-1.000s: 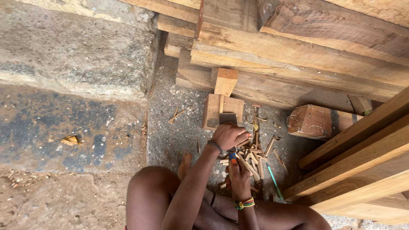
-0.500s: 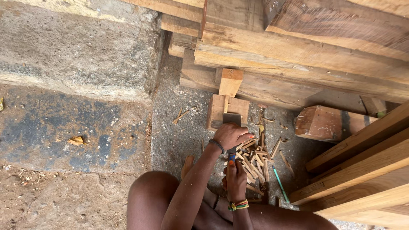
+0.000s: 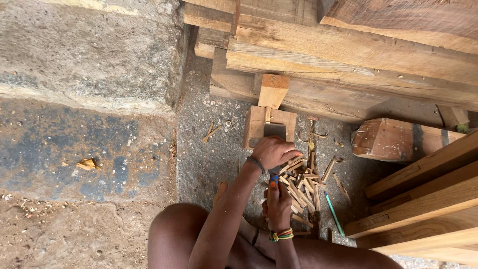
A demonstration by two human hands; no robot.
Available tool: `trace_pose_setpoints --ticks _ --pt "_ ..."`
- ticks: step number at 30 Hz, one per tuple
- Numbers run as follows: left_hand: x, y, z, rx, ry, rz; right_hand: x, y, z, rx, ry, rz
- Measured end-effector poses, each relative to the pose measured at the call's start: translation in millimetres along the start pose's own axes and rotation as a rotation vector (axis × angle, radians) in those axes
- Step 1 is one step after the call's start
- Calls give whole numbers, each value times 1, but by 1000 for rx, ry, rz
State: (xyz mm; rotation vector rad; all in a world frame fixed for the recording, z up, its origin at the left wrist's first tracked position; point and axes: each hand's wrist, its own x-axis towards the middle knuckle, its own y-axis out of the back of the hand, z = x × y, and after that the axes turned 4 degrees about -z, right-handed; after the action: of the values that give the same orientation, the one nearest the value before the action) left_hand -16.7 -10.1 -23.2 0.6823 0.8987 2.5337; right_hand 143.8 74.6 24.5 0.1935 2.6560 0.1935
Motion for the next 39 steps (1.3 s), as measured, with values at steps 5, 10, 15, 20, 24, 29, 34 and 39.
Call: trace_pose_setpoints --ticks 5,10,15,20,24,29,34,39 --pt "4 -14 -11 23 -2 10 3 1 -4 -14 20 -36" --pt "13 -20 -17 -24 48 -52 12 0 -12 10 -35 -23" --pt "30 -8 -19 37 100 -143 29 -5 -16 70 -59 8" --pt "38 5 -19 -39 15 -4 42 -12 -8 141 24 -30" --pt "46 18 -18 58 5 26 54 -13 -10 153 -14 -5" --pt "78 31 -10 49 100 25 71 -13 -23 141 55 6" --pt "64 31 -12 97 78 18 70 -24 -10 161 5 38" --pt "54 19 -21 101 18 93 67 -24 -2 281 19 -63"
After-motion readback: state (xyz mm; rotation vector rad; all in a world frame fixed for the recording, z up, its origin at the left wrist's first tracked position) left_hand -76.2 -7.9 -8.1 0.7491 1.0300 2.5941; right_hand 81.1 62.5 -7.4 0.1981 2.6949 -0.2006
